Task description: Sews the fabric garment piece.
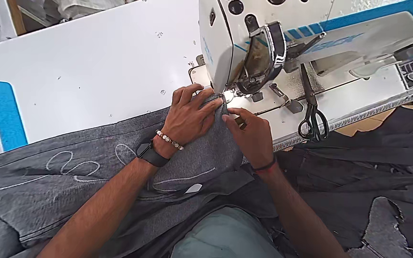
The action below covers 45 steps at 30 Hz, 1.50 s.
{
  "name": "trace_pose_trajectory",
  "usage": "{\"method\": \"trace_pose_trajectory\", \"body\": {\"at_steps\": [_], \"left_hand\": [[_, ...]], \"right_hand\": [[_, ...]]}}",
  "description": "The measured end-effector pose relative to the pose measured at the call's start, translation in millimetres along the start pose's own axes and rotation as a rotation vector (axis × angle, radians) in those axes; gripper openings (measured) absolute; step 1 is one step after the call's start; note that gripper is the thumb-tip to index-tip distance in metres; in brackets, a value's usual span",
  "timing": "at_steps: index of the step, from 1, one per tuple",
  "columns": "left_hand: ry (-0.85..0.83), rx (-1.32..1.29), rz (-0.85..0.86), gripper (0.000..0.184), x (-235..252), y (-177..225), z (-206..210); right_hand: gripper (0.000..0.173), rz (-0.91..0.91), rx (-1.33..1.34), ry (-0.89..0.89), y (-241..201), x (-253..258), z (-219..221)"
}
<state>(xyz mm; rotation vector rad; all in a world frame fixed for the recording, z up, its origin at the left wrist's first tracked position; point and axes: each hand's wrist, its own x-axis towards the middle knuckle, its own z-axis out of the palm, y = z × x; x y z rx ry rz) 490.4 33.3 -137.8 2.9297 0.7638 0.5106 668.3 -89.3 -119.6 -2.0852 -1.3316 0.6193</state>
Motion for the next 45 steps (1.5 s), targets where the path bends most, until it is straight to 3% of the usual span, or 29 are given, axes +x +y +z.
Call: {"method": "trace_pose_trajectory", "body": {"at_steps": [6,13,16,19,21,23,26,30,35,40,42,45], "left_hand": [[-0.048,-0.035,0.031,0.038,-3.3,3.8,-7.4],[-0.039,0.064,-0.053,0.039,6.7,-12.7,-5.2],[-0.088,0.119,-0.092,0.036,9.8,4.3,-12.1],[-0.085,-0.032,-0.167,0.041,1.2,28.2,-6.1],[-0.072,-0.120,-0.152,0.043,-3.1,25.2,0.7],[-0.069,-0.160,-0.110,0.041,-4.6,20.9,0.3],[-0.044,-0.173,-0.050,0.039,-3.6,13.7,-2.6],[-0.051,-0.186,0.045,0.039,-4.0,-1.2,-5.2],[-0.059,-0.173,0.078,0.041,-3.0,-8.5,-4.8],[-0.059,-0.190,0.164,0.040,1.7,-26.3,-2.5],[-0.063,-0.196,0.213,0.039,4.9,-33.4,-3.8],[-0.070,-0.152,0.230,0.040,9.1,-35.3,-4.9]], "right_hand": [[0.033,-0.225,-0.335,0.247,-2.3,-17.7,26.8],[0.036,-0.182,-0.382,0.152,-12.8,0.7,23.7],[0.036,-0.147,-0.372,0.112,-17.7,7.8,20.9],[0.035,-0.125,-0.254,-0.041,-9.9,6.6,-5.2],[0.028,-0.136,-0.197,0.042,8.1,8.3,-35.1],[0.028,-0.128,-0.309,0.162,32.0,15.6,-67.2],[0.031,-0.215,-0.316,0.124,61.3,28.2,-91.1],[0.025,-0.314,-0.213,0.026,46.8,24.8,-57.1],[0.022,-0.430,-0.240,0.242,20.0,19.9,2.2],[0.031,-0.620,-0.242,0.236,22.0,-3.4,12.8],[0.037,-0.618,-0.283,0.211,25.5,-9.3,15.0],[0.029,-0.576,-0.347,0.316,24.6,-12.2,21.1]]}}
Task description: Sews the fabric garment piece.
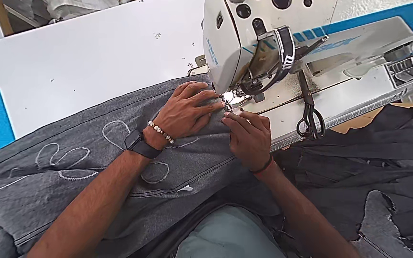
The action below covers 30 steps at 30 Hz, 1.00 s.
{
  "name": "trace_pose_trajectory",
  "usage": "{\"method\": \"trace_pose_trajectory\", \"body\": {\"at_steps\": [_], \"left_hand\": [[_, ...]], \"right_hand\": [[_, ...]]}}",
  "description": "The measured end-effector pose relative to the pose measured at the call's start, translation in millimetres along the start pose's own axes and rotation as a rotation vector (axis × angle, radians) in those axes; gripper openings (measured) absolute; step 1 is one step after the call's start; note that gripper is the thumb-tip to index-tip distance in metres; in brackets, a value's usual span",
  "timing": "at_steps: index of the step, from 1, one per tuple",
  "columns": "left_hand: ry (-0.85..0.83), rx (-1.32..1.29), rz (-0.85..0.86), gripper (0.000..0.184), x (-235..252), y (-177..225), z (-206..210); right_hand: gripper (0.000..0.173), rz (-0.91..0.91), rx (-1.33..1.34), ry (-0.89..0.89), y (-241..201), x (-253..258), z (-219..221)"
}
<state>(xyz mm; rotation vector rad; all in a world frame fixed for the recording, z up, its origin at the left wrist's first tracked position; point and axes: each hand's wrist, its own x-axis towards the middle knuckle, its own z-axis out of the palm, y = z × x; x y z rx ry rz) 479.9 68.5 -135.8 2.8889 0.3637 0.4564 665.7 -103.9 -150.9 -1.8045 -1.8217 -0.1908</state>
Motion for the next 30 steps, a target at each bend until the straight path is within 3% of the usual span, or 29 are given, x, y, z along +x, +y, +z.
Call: {"method": "trace_pose_trajectory", "body": {"at_steps": [5,7,9,12,14,17,19,22,30], "left_hand": [[0.019,0.021,-0.184,0.044,2.2,39.2,9.2],[-0.006,0.078,-0.299,0.061,2.1,58.1,15.2],[-0.016,0.104,-0.360,0.070,-1.1,66.6,19.6],[0.048,0.056,-0.345,0.055,-4.2,63.4,17.6],[0.041,0.042,-0.309,0.044,-6.1,58.9,15.9],[0.029,0.073,-0.308,0.043,-4.9,58.6,17.3],[0.045,0.093,-0.312,0.040,-3.2,60.6,17.2],[0.078,0.142,-0.276,0.033,0.9,60.1,15.0],[0.060,0.212,-0.300,0.033,-1.8,65.0,17.4]], "right_hand": [[0.024,0.181,-0.012,0.056,1.2,1.3,-1.5],[0.031,0.347,0.020,-0.060,4.0,12.5,-7.5],[0.025,0.390,0.062,-0.152,1.1,31.9,-11.8],[0.022,0.387,0.124,-0.273,-15.0,56.5,-22.4],[0.021,0.483,0.253,-0.270,-22.2,48.6,-28.7],[0.048,0.698,0.535,-0.318,-32.8,10.1,-35.5],[0.048,0.740,0.671,-0.273,-40.0,-13.4,-36.6],[0.038,0.724,0.708,-0.171,-34.6,-15.8,-39.1],[0.037,0.714,0.485,-0.217,-35.8,-11.8,-37.5]]}}
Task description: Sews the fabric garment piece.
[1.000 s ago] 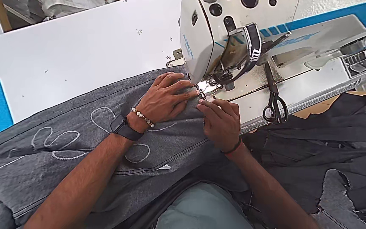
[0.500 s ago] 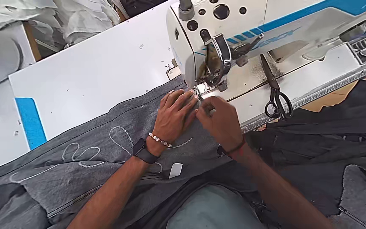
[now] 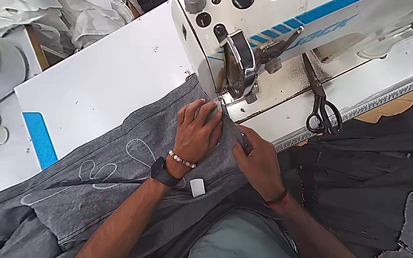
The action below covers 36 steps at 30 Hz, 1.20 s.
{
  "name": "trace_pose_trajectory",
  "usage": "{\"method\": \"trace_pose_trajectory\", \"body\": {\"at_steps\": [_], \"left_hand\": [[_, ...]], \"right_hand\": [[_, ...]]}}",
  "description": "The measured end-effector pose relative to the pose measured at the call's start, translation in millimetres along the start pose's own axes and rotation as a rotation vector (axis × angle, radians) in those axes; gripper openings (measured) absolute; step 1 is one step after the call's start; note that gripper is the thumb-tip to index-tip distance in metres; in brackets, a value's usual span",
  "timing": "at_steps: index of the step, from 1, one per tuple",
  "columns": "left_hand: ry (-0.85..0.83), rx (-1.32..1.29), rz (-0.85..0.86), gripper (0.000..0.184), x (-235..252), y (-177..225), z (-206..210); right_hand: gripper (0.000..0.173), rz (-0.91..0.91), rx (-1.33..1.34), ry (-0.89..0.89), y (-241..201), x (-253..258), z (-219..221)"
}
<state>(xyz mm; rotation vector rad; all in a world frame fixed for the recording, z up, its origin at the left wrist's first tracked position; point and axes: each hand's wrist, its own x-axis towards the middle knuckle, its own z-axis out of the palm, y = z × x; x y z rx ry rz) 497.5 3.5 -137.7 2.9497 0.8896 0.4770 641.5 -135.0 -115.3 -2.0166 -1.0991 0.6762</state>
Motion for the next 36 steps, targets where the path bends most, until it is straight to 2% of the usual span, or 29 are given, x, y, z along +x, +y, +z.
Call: {"method": "trace_pose_trajectory", "body": {"at_steps": [3,8,14,17,19,22,24,27,30,33,34,36], "left_hand": [[0.009,0.022,0.043,0.032,2.1,-3.9,-1.7],[-0.012,0.009,-0.030,0.035,-4.1,2.6,0.1],[0.022,-0.005,0.121,0.030,7.2,-19.0,-5.3],[0.096,-0.023,0.240,0.025,16.9,-28.0,-6.7],[0.074,-0.031,0.267,0.025,16.6,-26.0,-10.2],[-0.028,-0.203,0.089,0.026,9.4,-11.0,-11.8],[-0.055,-0.350,-0.043,0.027,4.2,-8.2,-8.6],[-0.135,-0.249,-0.026,0.043,-6.3,-8.8,-4.6],[-0.107,-0.167,-0.027,0.042,-11.5,6.0,-0.6],[-0.037,-0.159,-0.047,0.034,-11.3,12.4,2.3],[-0.006,-0.158,-0.060,0.032,-9.5,11.3,1.7],[0.019,-0.120,-0.074,0.033,-1.5,5.3,-3.2]], "right_hand": [[0.036,-0.050,0.000,0.003,-0.4,-10.3,-4.1],[0.037,-0.104,-0.081,0.050,-5.5,-23.5,-14.5],[0.036,-0.202,-0.237,0.059,-20.9,-22.5,-29.8],[0.034,-0.257,-0.340,-0.021,-41.2,-3.8,-48.4],[0.034,-0.252,-0.386,-0.088,-51.1,19.9,-50.1],[0.039,-0.205,-0.497,-0.166,-37.9,63.7,-25.5],[0.040,-0.180,-0.524,-0.132,-21.3,71.1,-16.8],[0.043,-0.227,-0.448,-0.133,6.3,48.0,-38.2],[0.037,-0.390,-0.272,-0.352,30.1,0.5,-64.3],[0.013,-0.629,-0.327,-0.569,40.9,-60.0,-40.3],[0.012,-0.663,-0.399,-0.624,46.3,-74.1,-25.6],[0.012,-0.605,-0.539,-0.731,52.8,-84.1,-1.1]]}}
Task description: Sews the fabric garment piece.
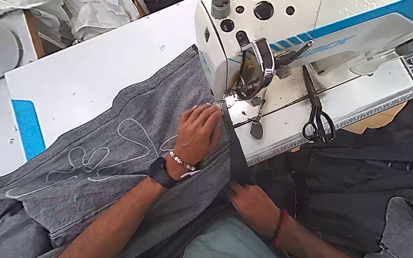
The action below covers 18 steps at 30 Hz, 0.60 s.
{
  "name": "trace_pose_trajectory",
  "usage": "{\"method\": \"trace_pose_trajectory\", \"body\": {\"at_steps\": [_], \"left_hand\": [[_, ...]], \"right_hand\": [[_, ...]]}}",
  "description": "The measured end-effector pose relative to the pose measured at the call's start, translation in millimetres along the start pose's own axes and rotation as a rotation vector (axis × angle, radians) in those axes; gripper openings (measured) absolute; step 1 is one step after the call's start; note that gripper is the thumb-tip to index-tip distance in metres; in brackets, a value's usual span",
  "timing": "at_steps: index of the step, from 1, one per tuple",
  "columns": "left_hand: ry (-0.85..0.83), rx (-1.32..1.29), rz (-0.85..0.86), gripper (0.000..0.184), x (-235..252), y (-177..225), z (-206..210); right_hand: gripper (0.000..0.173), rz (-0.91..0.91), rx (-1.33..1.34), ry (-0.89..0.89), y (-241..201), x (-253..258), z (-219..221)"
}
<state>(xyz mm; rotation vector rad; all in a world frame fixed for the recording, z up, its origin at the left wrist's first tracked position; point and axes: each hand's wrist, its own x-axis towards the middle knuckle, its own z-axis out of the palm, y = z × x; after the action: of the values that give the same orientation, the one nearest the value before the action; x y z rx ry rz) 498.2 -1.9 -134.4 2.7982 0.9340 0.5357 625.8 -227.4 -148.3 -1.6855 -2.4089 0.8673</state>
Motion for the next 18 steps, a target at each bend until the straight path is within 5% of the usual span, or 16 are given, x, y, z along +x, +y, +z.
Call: {"method": "trace_pose_trajectory", "body": {"at_steps": [4,5,9,12,18], "left_hand": [[-0.023,0.072,0.081,0.036,14.1,-13.6,-5.8],[-0.015,0.070,0.092,0.035,13.4,-15.8,-4.8],[0.003,0.049,0.113,0.033,10.6,-17.2,-2.7],[0.021,0.064,0.110,0.032,12.2,-17.5,-2.0],[-0.006,0.055,0.089,0.034,13.5,-17.3,-1.4]], "right_hand": [[0.022,0.055,0.220,-0.442,9.5,26.3,-36.2],[0.020,0.037,0.281,-0.346,11.0,26.8,-52.5],[0.024,0.321,0.209,0.647,21.6,58.4,-87.5],[0.029,0.541,0.137,0.711,43.5,92.4,-93.3],[0.023,0.580,0.056,0.717,38.6,106.0,-86.1]]}}
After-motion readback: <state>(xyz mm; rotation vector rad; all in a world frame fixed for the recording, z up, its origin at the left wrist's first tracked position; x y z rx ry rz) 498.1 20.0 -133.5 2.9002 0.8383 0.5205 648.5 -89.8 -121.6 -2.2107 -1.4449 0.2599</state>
